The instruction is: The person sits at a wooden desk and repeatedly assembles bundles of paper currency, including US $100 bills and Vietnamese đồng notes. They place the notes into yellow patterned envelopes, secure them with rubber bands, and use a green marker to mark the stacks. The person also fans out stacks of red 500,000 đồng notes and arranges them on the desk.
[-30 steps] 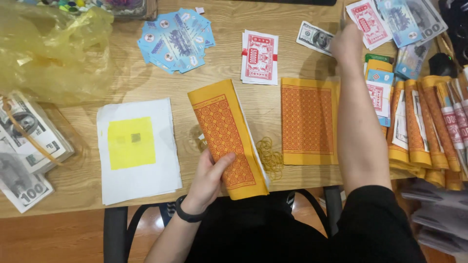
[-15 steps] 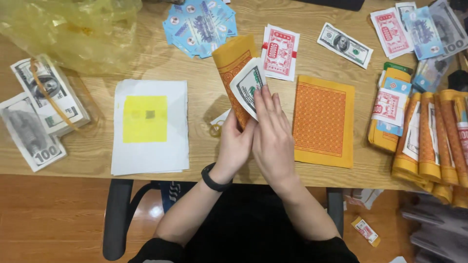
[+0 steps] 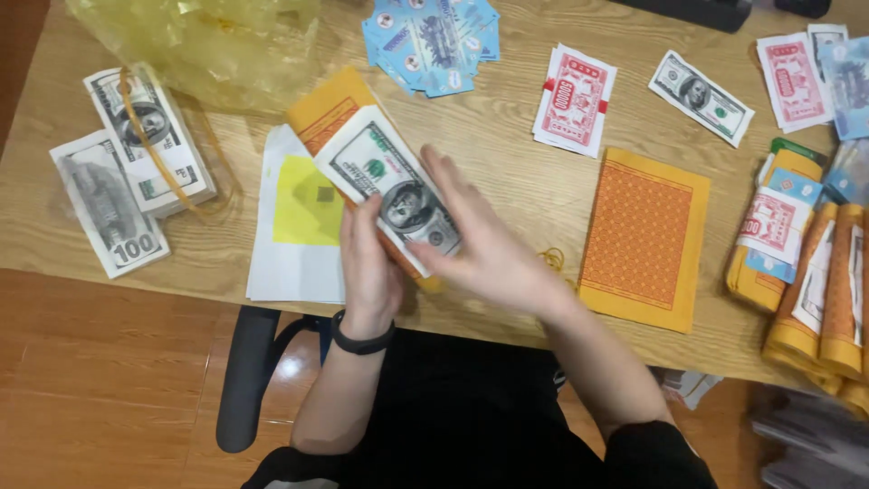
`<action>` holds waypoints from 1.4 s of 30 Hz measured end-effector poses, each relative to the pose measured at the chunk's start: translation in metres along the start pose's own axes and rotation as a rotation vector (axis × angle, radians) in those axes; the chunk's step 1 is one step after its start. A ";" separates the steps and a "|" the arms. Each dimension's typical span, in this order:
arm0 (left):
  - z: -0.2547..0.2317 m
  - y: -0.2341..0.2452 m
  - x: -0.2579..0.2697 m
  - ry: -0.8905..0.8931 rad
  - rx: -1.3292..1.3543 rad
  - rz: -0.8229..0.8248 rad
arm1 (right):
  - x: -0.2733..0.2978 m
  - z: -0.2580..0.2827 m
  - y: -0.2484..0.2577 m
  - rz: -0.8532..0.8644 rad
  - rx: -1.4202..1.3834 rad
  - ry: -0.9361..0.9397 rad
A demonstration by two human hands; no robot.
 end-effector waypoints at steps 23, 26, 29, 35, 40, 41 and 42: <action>-0.041 0.020 -0.008 0.077 0.048 -0.116 | -0.282 -0.157 -0.019 -0.582 0.768 -0.042; -0.038 0.020 -0.009 0.040 0.031 -0.065 | -0.267 -0.154 0.015 -0.555 0.505 -0.170; -0.029 0.019 -0.009 0.045 0.067 -0.091 | -0.230 -0.138 0.044 -0.587 0.471 -0.045; -0.017 0.010 0.003 0.068 0.095 0.029 | -0.077 -0.031 0.061 -0.410 -0.133 -0.183; 0.012 0.004 0.019 0.174 0.284 0.224 | 0.017 -0.046 0.011 -0.155 -0.999 -0.221; 0.011 -0.004 0.025 0.173 0.286 0.236 | 0.027 -0.055 0.004 -0.165 -0.998 -0.213; 0.010 -0.011 0.032 0.216 0.332 0.284 | 0.036 -0.065 -0.006 -0.144 -1.062 -0.222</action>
Point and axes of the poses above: each hand's wrist, its own x-axis away from the middle knuckle, its own y-axis out of the back of the hand, z = x × y, the point moved 2 cm from there along -x, towards the middle knuckle, and after that the axes turned 11 degrees about -y, right-handed, at the moved point
